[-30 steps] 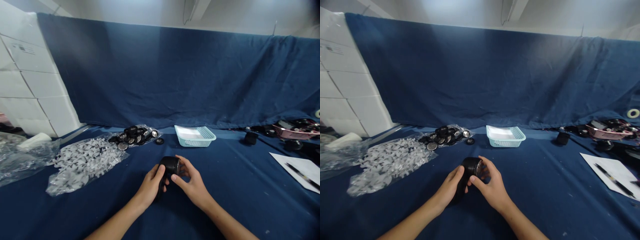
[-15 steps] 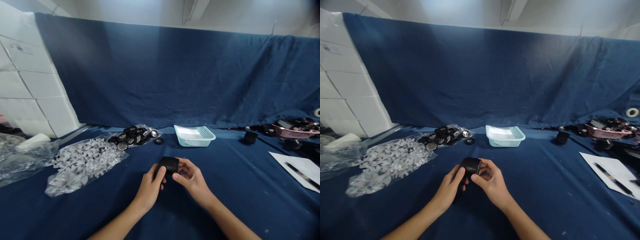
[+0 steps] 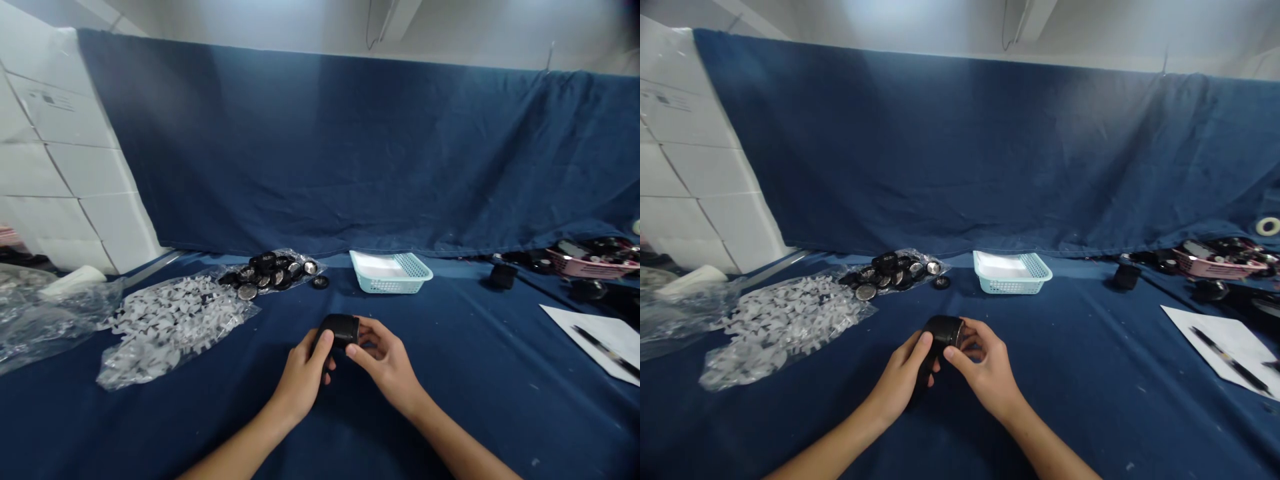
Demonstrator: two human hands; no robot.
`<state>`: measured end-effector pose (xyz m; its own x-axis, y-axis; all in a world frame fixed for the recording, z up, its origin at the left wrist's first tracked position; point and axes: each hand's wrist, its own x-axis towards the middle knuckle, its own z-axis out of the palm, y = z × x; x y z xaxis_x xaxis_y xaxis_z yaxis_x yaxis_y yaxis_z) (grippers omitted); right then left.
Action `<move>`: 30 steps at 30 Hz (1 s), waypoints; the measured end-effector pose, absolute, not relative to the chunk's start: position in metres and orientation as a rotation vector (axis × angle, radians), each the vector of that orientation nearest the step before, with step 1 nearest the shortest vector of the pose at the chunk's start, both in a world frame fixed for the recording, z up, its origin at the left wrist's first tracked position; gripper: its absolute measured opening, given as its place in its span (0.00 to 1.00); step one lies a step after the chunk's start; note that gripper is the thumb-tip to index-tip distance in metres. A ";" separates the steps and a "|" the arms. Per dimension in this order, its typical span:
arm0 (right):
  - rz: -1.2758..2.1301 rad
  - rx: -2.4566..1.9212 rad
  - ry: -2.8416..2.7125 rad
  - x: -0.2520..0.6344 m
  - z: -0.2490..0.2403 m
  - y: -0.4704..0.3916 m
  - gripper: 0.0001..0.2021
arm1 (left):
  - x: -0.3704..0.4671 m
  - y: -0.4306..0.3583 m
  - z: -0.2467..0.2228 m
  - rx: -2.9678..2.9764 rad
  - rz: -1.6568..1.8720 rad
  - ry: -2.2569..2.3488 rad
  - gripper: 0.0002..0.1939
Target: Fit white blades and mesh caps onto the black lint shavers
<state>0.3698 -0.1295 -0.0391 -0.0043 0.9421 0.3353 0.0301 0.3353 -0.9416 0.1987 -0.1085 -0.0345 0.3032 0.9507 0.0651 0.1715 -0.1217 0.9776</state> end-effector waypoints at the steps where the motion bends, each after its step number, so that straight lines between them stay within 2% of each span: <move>1: 0.897 -1.004 -1.387 0.369 -0.040 -0.130 0.23 | 0.199 -0.109 -0.034 1.544 0.956 1.071 0.26; 14: 0.449 -1.262 -1.693 0.371 -0.048 -0.135 0.22 | 0.206 -0.119 -0.031 1.462 0.964 0.967 0.25; 20: 0.244 -1.326 -1.724 0.380 -0.049 -0.130 0.21 | 0.209 -0.129 -0.028 1.318 0.845 0.862 0.27; 30: 0.014 -1.459 -1.791 0.381 -0.042 -0.126 0.17 | 0.218 -0.142 -0.031 1.142 0.748 0.850 0.25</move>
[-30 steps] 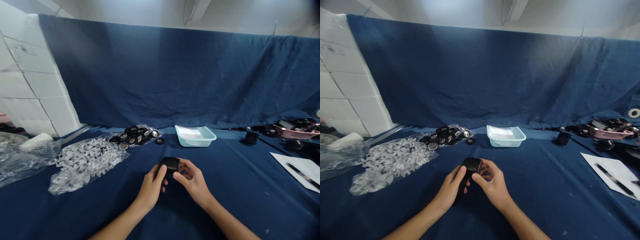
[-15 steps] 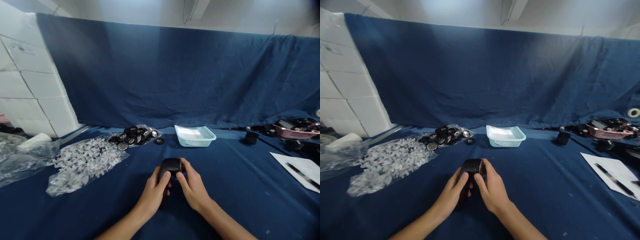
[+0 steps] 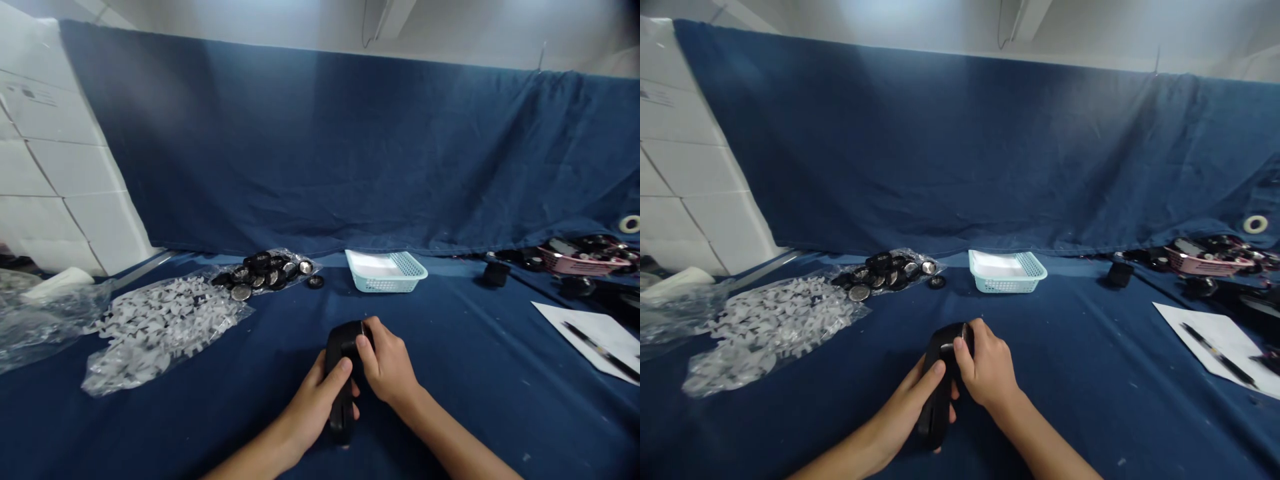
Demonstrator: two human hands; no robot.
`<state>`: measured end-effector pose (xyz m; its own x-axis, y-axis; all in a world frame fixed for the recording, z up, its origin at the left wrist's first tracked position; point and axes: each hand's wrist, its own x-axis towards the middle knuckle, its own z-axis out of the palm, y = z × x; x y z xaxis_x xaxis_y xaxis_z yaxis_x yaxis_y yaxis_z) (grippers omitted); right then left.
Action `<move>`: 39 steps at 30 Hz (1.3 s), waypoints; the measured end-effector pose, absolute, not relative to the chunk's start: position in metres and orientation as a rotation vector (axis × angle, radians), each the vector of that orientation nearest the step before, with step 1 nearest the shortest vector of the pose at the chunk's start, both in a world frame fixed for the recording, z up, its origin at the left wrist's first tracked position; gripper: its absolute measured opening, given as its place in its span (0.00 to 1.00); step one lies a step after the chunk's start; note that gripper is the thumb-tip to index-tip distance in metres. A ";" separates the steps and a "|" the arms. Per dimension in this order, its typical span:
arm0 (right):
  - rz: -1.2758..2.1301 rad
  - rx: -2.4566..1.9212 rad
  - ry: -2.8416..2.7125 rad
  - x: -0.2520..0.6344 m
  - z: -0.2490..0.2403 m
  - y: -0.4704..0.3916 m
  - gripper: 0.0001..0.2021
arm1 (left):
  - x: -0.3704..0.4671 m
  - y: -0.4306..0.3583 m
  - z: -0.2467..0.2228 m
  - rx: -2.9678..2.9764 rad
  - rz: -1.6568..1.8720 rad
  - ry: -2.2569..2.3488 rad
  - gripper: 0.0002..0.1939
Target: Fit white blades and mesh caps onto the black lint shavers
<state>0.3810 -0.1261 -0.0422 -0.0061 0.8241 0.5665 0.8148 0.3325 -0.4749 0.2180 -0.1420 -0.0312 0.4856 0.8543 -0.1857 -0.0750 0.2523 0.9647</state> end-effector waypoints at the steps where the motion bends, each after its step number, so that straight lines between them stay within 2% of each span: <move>1: 0.005 -1.467 -1.795 0.381 -0.043 -0.125 0.18 | 0.219 -0.143 -0.032 1.137 0.751 0.853 0.26; 14: 0.044 -1.479 -1.952 0.388 -0.040 -0.123 0.19 | 0.225 -0.146 -0.043 1.199 0.785 0.936 0.26; 39: 0.111 -1.396 -1.823 0.382 -0.043 -0.129 0.25 | 0.219 -0.157 -0.035 1.513 0.792 1.036 0.22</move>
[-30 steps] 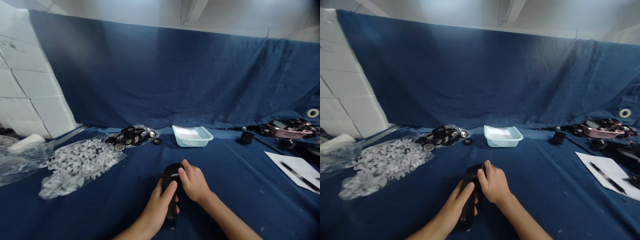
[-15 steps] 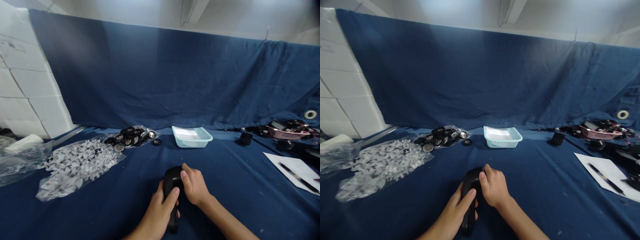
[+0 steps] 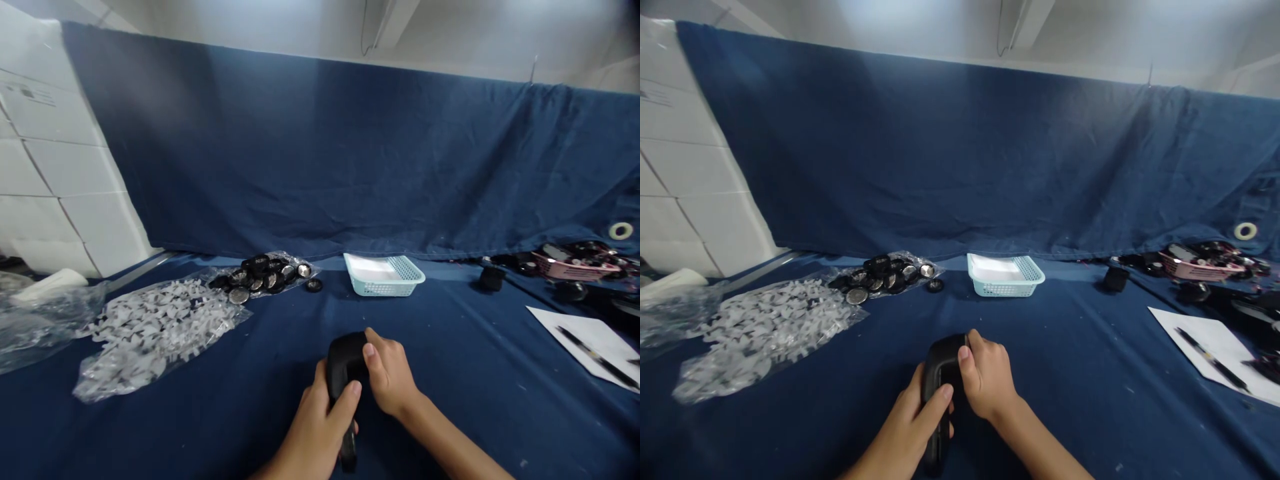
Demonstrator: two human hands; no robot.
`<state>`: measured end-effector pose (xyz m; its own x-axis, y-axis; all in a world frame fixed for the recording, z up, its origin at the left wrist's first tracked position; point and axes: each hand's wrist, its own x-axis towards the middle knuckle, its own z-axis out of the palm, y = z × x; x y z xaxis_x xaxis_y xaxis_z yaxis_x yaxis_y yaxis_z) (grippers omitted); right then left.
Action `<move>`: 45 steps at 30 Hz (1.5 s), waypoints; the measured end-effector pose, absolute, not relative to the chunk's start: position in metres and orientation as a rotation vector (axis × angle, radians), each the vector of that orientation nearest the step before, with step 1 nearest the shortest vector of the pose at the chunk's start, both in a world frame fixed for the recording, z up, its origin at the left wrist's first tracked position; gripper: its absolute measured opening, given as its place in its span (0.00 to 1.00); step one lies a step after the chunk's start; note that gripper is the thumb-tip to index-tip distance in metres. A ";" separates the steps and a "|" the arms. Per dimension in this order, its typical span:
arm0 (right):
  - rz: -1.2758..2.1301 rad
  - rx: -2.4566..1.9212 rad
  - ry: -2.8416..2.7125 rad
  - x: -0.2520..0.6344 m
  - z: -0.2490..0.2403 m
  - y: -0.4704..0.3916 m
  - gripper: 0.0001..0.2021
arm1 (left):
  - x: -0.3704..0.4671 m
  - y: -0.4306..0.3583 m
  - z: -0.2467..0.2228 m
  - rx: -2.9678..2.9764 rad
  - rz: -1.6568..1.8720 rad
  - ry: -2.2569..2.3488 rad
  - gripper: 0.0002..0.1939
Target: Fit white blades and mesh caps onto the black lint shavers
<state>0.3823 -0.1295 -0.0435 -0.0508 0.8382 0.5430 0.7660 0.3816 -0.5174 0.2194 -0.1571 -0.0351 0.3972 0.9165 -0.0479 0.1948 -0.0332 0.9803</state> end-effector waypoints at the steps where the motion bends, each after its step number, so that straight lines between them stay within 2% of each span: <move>1: 0.113 -1.395 -1.821 0.382 -0.043 -0.130 0.25 | 0.219 -0.157 -0.035 1.513 0.794 1.036 0.22; 15: 0.158 -1.374 -1.785 0.379 -0.038 -0.133 0.25 | 0.220 -0.160 -0.035 1.614 0.816 1.069 0.21; 20: 0.188 -1.349 -1.762 0.379 -0.031 -0.135 0.26 | 0.219 -0.162 -0.025 1.657 0.856 1.054 0.23; 26: 0.481 -1.445 -1.624 0.377 -0.020 -0.140 0.23 | 0.219 -0.161 -0.020 1.721 0.977 1.095 0.27; 30: 0.556 -1.428 -1.531 0.374 -0.019 -0.142 0.22 | 0.219 -0.163 -0.017 1.756 0.972 1.060 0.26; 35: 0.568 -1.445 -1.426 0.371 -0.024 -0.138 0.21 | 0.223 -0.166 -0.021 1.558 0.934 1.127 0.23; 45: 0.497 -1.423 -1.443 0.366 -0.040 -0.130 0.22 | 0.227 -0.162 -0.049 1.221 0.921 1.102 0.25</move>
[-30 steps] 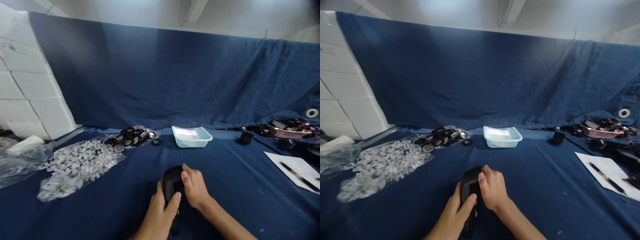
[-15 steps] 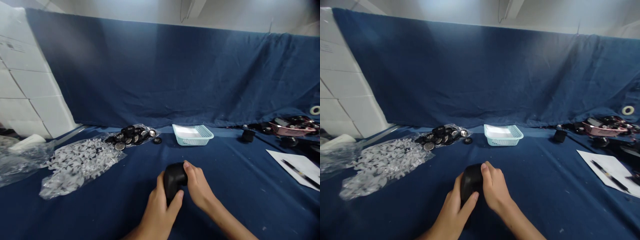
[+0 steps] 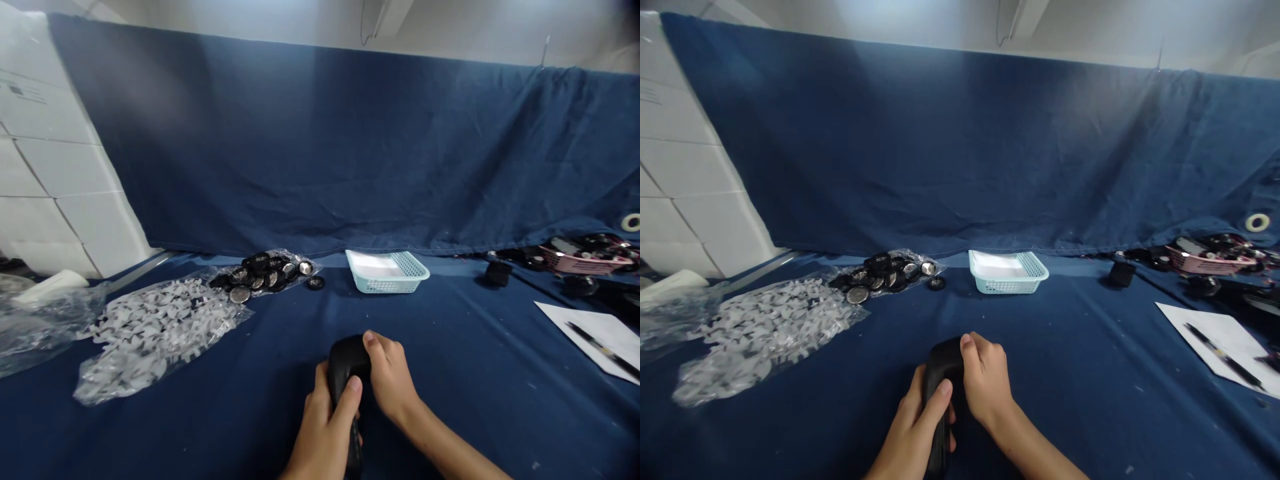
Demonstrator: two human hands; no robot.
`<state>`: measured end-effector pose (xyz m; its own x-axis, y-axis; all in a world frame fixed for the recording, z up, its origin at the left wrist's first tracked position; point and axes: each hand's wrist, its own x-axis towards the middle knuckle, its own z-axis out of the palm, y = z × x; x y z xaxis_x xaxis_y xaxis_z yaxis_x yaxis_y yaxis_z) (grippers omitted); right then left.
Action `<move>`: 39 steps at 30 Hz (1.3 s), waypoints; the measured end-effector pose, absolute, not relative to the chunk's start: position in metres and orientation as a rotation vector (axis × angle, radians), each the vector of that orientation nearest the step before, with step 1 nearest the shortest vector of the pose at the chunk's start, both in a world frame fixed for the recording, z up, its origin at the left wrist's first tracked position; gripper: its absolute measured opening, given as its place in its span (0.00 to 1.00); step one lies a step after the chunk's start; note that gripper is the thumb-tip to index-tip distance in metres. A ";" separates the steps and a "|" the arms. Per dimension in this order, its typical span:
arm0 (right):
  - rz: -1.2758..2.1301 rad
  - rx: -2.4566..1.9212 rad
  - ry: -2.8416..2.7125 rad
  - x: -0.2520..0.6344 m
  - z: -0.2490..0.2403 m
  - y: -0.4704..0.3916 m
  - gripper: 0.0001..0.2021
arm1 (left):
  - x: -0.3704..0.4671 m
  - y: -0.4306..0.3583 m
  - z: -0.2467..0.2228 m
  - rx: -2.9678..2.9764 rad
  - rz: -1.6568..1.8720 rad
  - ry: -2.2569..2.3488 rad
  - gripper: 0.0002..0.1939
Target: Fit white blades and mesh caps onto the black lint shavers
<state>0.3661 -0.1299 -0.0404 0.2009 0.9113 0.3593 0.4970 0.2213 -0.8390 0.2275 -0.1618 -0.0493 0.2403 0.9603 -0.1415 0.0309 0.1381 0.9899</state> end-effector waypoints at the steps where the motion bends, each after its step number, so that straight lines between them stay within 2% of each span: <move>1: 0.493 -1.418 -1.449 0.366 -0.041 -0.130 0.22 | 0.227 -0.162 -0.050 1.223 0.919 1.094 0.25; 9: 0.448 -1.347 -1.531 0.367 -0.038 -0.132 0.23 | 0.234 -0.165 -0.042 1.066 0.798 1.075 0.31; 19: 0.401 -1.289 -1.559 0.371 -0.028 -0.136 0.21 | 0.225 -0.161 -0.028 1.375 0.876 1.040 0.23; 27: 0.558 -1.261 -1.447 0.368 -0.037 -0.139 0.21 | 0.217 -0.154 -0.029 1.585 0.859 1.096 0.25; 33: 0.545 -1.177 -1.473 0.368 -0.027 -0.148 0.22 | 0.212 -0.156 -0.015 1.714 0.989 1.008 0.25; 39: 0.546 -1.098 -1.471 0.368 -0.024 -0.151 0.24 | 0.208 -0.155 -0.011 1.682 1.003 0.897 0.34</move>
